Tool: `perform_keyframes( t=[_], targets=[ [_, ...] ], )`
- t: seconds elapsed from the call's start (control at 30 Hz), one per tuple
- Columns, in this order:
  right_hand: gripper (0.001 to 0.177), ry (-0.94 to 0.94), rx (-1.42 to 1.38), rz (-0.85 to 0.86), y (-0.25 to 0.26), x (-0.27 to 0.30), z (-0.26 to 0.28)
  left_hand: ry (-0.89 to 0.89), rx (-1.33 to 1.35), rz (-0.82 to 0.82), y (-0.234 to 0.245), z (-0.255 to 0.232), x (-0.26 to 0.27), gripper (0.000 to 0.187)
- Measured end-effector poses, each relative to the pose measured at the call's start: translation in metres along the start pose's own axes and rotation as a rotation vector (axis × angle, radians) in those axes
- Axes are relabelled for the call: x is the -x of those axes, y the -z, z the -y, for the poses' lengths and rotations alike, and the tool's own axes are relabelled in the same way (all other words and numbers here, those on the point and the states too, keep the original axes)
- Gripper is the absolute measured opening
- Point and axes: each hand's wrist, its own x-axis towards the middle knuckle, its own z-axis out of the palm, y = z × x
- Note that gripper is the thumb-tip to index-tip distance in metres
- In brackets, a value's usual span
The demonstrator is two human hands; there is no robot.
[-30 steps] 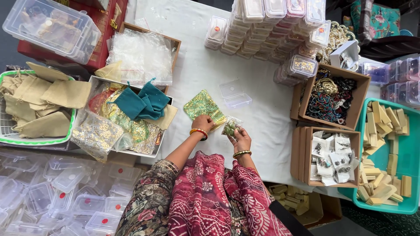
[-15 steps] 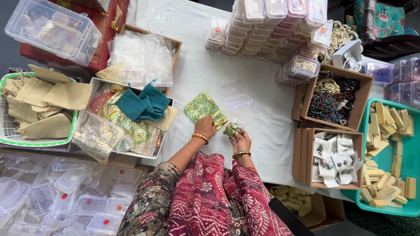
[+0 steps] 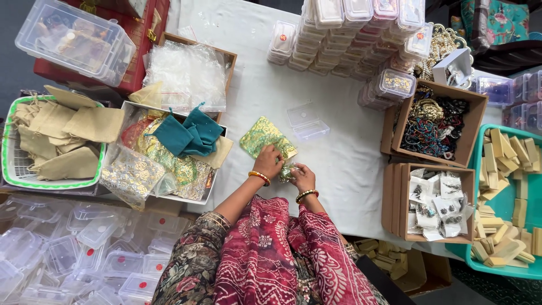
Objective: The person sits at a table and packages jewelry items. They pick up a beaded bracelet, wrap it in a gold foil pouch, and place it into a small plastic container. They then pick up a green beaded necklace, wrap it in a clear plastic bag, and place it into a green and gold pouch.
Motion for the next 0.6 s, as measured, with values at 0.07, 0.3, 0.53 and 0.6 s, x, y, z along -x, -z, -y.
perform_keyframes(
  t=[0.07,0.3,0.53,0.6],
  targets=[
    [0.028,0.003,0.032,0.021,-0.002,-0.012,-0.004,-0.009,-0.032,0.017,0.008,-0.009,0.003,0.011],
    [0.025,0.115,0.198,0.267,-0.002,-0.083,-0.036,-0.215,-0.086,-0.036,0.014,-0.01,0.008,0.011],
    [0.03,0.187,0.056,0.012,-0.046,-0.037,0.019,-0.223,0.05,-0.099,0.04,-0.01,0.025,0.04],
    [0.029,0.231,0.246,-0.07,-0.053,-0.023,0.035,-0.113,0.057,-0.169,0.041,0.0,0.034,0.043]
  ],
)
